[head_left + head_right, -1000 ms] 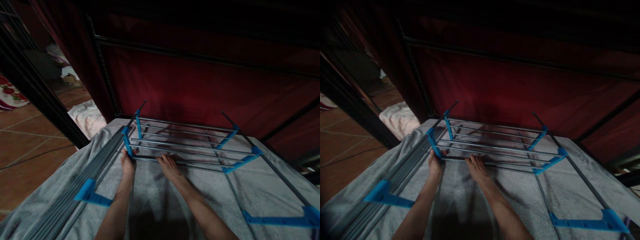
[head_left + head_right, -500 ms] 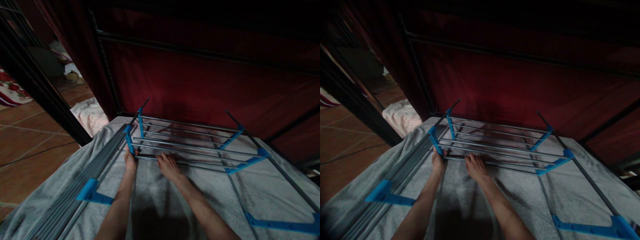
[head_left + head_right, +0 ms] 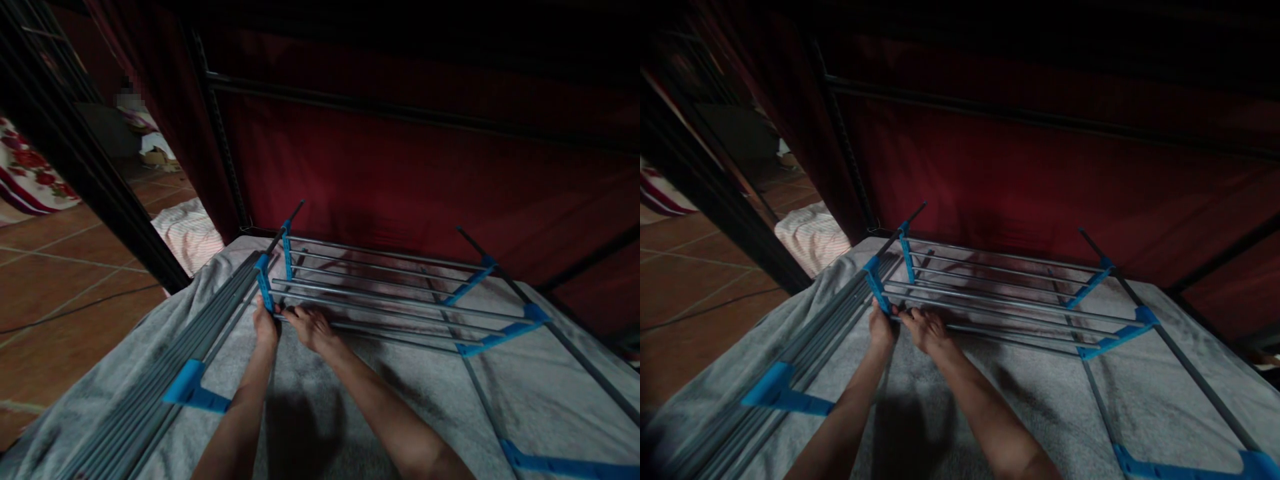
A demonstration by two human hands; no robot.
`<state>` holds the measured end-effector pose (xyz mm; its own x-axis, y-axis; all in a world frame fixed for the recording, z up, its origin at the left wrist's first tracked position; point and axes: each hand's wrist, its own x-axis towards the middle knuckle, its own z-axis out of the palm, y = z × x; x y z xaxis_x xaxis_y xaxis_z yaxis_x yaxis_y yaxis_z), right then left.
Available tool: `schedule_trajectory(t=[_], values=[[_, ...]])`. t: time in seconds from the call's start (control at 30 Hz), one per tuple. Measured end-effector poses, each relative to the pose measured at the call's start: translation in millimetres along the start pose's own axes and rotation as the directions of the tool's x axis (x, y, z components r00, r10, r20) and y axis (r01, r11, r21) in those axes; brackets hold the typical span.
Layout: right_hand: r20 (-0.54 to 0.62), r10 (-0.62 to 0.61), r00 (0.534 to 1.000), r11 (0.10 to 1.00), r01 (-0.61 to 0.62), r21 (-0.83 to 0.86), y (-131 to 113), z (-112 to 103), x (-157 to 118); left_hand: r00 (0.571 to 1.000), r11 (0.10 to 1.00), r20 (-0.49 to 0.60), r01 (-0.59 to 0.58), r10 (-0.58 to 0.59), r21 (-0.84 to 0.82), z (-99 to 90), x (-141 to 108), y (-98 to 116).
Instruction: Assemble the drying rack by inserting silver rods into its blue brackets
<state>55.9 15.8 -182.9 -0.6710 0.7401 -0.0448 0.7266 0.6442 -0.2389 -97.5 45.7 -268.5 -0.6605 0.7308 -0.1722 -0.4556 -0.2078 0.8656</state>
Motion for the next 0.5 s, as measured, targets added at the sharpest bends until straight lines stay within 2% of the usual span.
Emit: schedule_trajectory(t=[0.2, 0.5], values=[[-0.030, -0.019, 0.999, 1.000, 0.019, -0.007, 2, 0, 0, 0.999, 1.000, -0.034, -0.011, 0.010, -0.029, 0.0, 1, 0], [-0.080, -0.033, 0.996, 0.999, 0.033, -0.007, -3, -16, 3, 0.999, 1.000, -0.044, 0.009, -0.010, -0.022, 7.3, -10, 9]])
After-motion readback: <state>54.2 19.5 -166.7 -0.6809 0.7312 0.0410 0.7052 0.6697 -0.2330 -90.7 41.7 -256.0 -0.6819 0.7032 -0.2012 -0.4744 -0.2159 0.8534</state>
